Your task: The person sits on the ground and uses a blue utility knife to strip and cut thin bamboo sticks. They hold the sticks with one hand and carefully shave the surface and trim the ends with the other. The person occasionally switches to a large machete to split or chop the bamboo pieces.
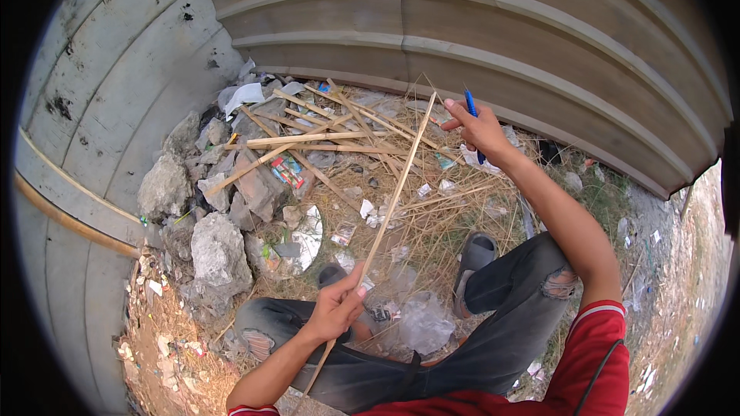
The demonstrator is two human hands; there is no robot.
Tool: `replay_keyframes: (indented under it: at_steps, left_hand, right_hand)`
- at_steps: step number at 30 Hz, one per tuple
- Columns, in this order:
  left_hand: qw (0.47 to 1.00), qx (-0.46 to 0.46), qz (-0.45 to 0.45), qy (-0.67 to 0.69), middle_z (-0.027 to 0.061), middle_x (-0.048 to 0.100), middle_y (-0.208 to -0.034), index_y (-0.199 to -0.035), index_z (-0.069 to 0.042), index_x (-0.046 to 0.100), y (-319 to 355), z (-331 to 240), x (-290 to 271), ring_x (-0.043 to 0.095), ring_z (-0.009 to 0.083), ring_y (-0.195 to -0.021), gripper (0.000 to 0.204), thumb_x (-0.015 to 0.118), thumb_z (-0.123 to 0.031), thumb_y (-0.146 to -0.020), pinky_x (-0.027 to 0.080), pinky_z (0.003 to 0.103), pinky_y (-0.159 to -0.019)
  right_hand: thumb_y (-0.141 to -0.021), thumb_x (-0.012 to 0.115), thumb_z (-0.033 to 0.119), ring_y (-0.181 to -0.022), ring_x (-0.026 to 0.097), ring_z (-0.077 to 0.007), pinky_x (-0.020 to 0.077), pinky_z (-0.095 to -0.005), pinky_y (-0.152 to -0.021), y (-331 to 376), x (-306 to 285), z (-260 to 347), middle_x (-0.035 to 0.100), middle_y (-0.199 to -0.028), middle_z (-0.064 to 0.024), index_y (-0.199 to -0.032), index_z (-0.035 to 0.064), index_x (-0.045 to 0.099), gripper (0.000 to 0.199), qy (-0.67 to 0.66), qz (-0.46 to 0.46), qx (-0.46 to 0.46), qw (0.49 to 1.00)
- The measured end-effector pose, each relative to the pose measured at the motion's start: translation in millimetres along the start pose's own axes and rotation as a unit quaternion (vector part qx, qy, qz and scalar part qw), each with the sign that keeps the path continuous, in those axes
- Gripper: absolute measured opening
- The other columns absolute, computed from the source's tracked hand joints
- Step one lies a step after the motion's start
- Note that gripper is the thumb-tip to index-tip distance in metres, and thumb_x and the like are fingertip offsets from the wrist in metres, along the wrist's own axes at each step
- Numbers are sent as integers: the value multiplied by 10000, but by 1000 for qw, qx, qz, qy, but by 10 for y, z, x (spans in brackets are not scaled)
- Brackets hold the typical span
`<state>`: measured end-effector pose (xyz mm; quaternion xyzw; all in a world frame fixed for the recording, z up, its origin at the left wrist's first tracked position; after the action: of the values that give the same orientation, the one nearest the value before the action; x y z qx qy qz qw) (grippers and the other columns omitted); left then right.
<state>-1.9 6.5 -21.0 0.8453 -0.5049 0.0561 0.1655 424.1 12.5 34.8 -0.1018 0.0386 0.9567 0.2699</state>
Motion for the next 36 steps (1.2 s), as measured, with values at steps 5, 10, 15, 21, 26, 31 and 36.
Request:
replay_keyframes:
  at_steps: [5,10,15,21,26,31,36]
  left_hand:
    - [995,-46,81,-40,-33,455,-632,-1620,-38,271,-114,-87,178,447,50,-528,577,481,-167,-1098,383,223,-494]
    - [990,17,38,-136,45,606,-771,-1619,-49,278,-341,-158,180,568,95,-549,565,444,-216,-1106,459,224,-535]
    - [990,43,-21,-131,47,614,-800,-1602,-38,319,-632,-387,265,568,102,-542,536,414,-256,-1122,459,230,-538]
    - [994,89,-69,4,-36,378,-628,-1581,-37,363,-734,-432,282,358,40,-453,490,395,-223,-1128,316,214,-443]
    - [985,109,-127,36,-55,315,-635,-1563,-36,400,-759,-414,171,265,31,-480,478,438,-218,-1122,244,219,-437]
    - [987,98,-127,10,-72,302,-638,-1552,-28,421,-759,-393,185,240,26,-505,479,483,-208,-1112,231,226,-448]
    - [989,55,-135,9,-97,362,-656,-1512,-6,479,-677,-360,95,313,7,-533,449,507,-181,-1100,241,223,-484]
  right_hand:
    - [-957,746,328,-501,447,-45,365,-234,-450,46,102,114,749,-919,-101,-1257,8,625,455,-156,25,-29,987]
    - [-993,711,289,-476,397,-28,335,-224,-448,217,449,294,747,-923,-98,-1279,14,606,410,-134,101,-1,986]
    - [-972,739,324,-543,506,-57,403,-262,-492,499,861,460,769,-868,-64,-1245,8,636,430,-101,191,6,976]
    - [-1009,636,436,-623,633,-278,467,-419,-600,667,859,769,654,-689,-135,-1156,-4,637,464,161,64,-169,970]
    - [-1025,566,416,-706,653,-472,499,-525,-670,810,861,858,650,-715,-259,-1018,-8,645,431,293,148,-246,912]
    - [-1020,566,418,-746,674,-482,520,-567,-687,912,1070,658,677,-747,-269,-1007,-7,647,433,381,202,-222,874]
    - [-1024,550,447,-704,673,-483,522,-581,-654,702,1114,371,678,-707,-248,-1009,21,657,440,422,149,-246,860]
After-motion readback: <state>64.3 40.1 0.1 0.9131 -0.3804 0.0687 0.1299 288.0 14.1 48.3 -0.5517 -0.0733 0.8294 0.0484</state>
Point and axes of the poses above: each hand's wrist, its own y-axis away from the middle knuckle, its own x-axis out of the palm, z = x × y, the point moved 3 cm from there along -y, towards the middle knuckle
